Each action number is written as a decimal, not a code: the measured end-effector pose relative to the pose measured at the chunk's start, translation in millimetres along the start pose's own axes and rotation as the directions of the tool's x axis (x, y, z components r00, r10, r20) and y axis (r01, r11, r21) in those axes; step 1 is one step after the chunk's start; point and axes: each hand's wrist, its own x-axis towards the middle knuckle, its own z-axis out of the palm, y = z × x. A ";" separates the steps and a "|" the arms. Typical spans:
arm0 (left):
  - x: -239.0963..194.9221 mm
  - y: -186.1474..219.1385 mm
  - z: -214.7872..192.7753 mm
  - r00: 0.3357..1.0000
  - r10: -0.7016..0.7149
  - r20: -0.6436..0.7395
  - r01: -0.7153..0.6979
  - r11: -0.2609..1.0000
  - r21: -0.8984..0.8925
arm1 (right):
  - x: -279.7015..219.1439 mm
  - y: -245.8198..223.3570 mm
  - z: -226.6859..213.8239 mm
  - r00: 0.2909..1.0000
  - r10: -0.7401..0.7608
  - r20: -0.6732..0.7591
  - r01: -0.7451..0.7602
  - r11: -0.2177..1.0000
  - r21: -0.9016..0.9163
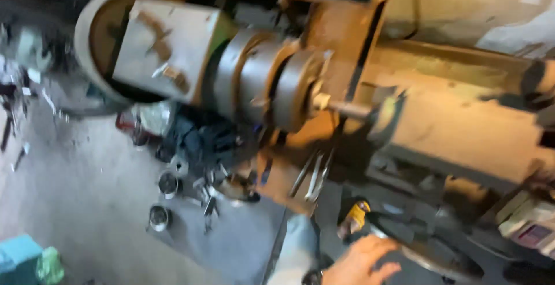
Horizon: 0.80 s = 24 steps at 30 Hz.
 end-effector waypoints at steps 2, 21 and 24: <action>-14.7 38.5 -50.8 0.996 -0.030 -0.078 0.024 0.996 -0.083 | -18.2 -58.7 37.6 1.000 0.006 0.031 -0.004 0.999 -0.053; -224.0 -178.9 -326.6 0.429 -0.452 -0.782 0.653 0.753 -0.077 | -21.0 -168.3 437.1 0.789 -0.450 0.419 0.567 0.269 -0.779; -218.4 -200.2 -332.3 0.445 -0.516 -0.732 0.660 0.742 -0.122 | -22.9 -159.5 436.4 0.781 -0.476 0.405 0.562 0.252 -0.787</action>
